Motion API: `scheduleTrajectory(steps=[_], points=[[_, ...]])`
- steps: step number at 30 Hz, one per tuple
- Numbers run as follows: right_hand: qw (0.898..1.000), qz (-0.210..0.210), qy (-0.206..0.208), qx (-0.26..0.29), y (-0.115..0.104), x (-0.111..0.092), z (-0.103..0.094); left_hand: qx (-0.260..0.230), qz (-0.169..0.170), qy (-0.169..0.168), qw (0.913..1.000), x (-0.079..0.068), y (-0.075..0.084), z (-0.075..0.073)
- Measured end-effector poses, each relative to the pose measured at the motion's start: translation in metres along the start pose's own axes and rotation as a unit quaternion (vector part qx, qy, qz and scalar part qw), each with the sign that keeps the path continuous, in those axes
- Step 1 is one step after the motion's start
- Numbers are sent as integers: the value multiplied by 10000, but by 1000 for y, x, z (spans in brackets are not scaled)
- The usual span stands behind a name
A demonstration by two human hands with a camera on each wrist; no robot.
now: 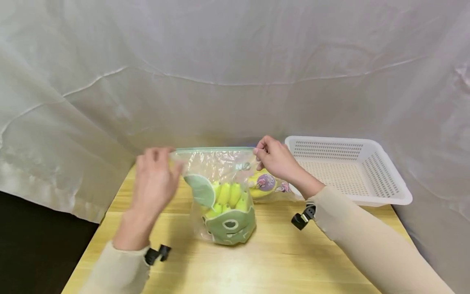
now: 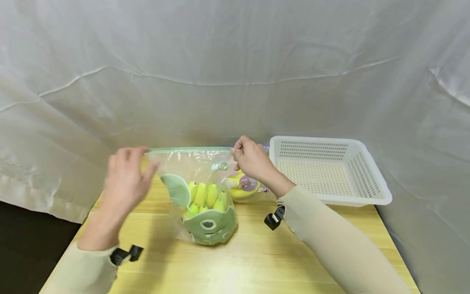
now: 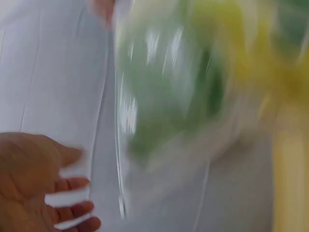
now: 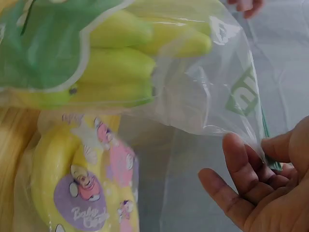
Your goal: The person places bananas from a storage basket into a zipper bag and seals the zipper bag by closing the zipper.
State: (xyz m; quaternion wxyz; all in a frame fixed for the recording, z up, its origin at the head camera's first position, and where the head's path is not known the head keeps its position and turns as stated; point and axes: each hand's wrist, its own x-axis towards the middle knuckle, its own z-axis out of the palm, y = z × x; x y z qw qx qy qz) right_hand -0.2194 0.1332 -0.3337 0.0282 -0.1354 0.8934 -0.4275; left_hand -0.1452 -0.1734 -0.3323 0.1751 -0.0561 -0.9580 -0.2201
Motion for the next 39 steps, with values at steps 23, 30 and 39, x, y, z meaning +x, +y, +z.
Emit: scheduleTrajectory(steps=[23, 30, 39], points=[[9924, -760, -657, -704, 31, -47, 129, -523, -690, -49, 9962, -5, -8, 105], [9761, -1075, -1578, -1042, 32, -46, 150, -221, -1392, -160, 9899, 15, -47, 92], [9701, -1215, -346, -2071, 76, -33, 115, 874, -1102, -1567, 9776, -42, -20, 105]])
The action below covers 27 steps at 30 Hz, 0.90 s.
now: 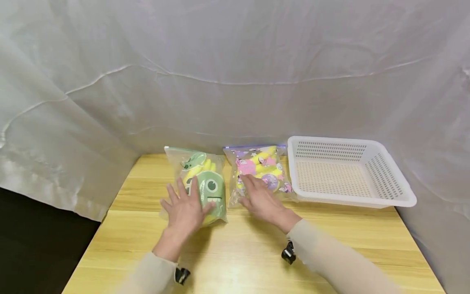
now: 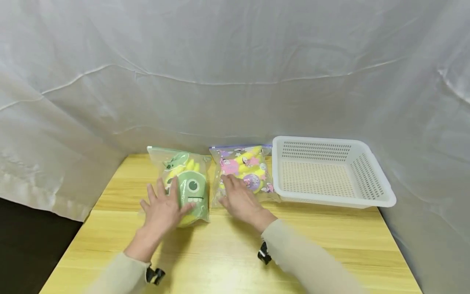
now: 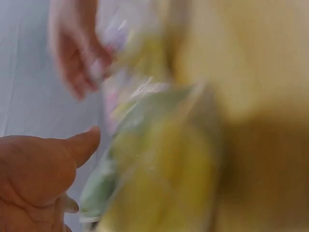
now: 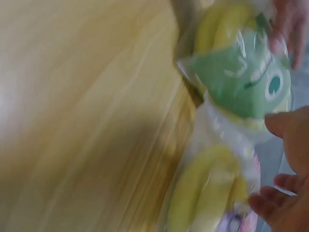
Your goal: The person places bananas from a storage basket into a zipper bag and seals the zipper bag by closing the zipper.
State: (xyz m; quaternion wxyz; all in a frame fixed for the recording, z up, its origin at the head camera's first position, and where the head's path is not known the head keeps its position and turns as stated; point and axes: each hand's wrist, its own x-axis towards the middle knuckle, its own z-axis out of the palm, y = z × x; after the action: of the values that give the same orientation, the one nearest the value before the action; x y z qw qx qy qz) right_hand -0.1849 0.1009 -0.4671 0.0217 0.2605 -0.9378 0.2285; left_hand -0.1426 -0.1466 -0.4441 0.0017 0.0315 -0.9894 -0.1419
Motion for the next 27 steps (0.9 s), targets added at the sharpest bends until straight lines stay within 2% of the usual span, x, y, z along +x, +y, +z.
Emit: scheduleTrajectory(steps=[3, 6, 12, 17, 21, 24, 27], points=[[9967, 32, 551, -590, 14, 0, -5, 386, -46, -284, 9988, -9, 0, 15], [9930, 182, 757, -894, 21, -1, -7, 517, -121, -461, 9975, -3, -15, 22], [9904, 572, 311, -1215, 28, -7, -8, 30, -290, -1117, 9933, 11, -50, 10], [9875, 641, 104, -1438, 38, -11, -5, -234, -208, -1313, 9908, 23, -66, -2], [9876, 598, 104, -1447, 42, -12, -6, -233, -182, -1144, 9930, 28, -68, -3], [9884, 224, 466, -1425, 42, -22, -6, -173, -14, -579, 9982, 18, -63, 1], [9824, -294, 980, -1563, 42, -42, -4, -290, 538, 184, 9980, -4, -51, 8]])
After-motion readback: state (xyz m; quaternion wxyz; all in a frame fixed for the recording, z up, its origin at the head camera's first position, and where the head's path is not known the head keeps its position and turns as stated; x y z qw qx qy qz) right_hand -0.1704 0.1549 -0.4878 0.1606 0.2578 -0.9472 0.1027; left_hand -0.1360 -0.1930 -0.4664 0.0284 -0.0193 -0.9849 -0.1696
